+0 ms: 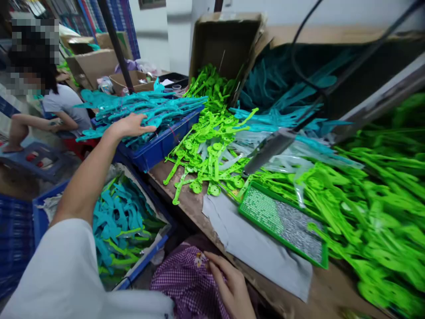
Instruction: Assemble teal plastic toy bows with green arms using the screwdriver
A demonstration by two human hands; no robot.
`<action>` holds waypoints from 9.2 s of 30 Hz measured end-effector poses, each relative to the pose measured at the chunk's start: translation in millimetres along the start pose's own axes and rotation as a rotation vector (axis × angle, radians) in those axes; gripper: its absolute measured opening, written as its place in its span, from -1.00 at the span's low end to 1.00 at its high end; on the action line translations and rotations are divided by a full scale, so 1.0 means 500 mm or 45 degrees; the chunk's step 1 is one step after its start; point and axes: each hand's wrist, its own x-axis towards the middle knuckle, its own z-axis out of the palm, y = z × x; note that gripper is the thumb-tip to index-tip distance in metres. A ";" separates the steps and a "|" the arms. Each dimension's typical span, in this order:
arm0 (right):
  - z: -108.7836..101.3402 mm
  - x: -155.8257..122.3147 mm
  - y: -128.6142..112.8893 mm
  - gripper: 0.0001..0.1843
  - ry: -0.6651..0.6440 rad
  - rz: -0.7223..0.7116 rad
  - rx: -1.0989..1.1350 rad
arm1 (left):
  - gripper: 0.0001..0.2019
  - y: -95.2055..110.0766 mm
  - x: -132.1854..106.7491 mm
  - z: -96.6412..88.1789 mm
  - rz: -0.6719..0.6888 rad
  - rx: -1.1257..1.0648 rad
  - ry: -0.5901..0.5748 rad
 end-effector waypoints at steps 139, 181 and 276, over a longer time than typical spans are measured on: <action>-0.750 -0.301 0.328 -0.80 1.190 0.973 -1.087 | -0.44 0.804 -0.358 0.534 0.702 -1.637 -0.821; -0.341 0.006 0.174 -0.79 1.034 0.134 -0.316 | -0.51 0.796 -0.374 0.522 0.831 -1.564 -0.673; -0.319 0.073 0.144 -0.50 1.298 0.380 0.140 | -0.50 0.781 -0.383 0.512 0.970 -1.730 -0.542</action>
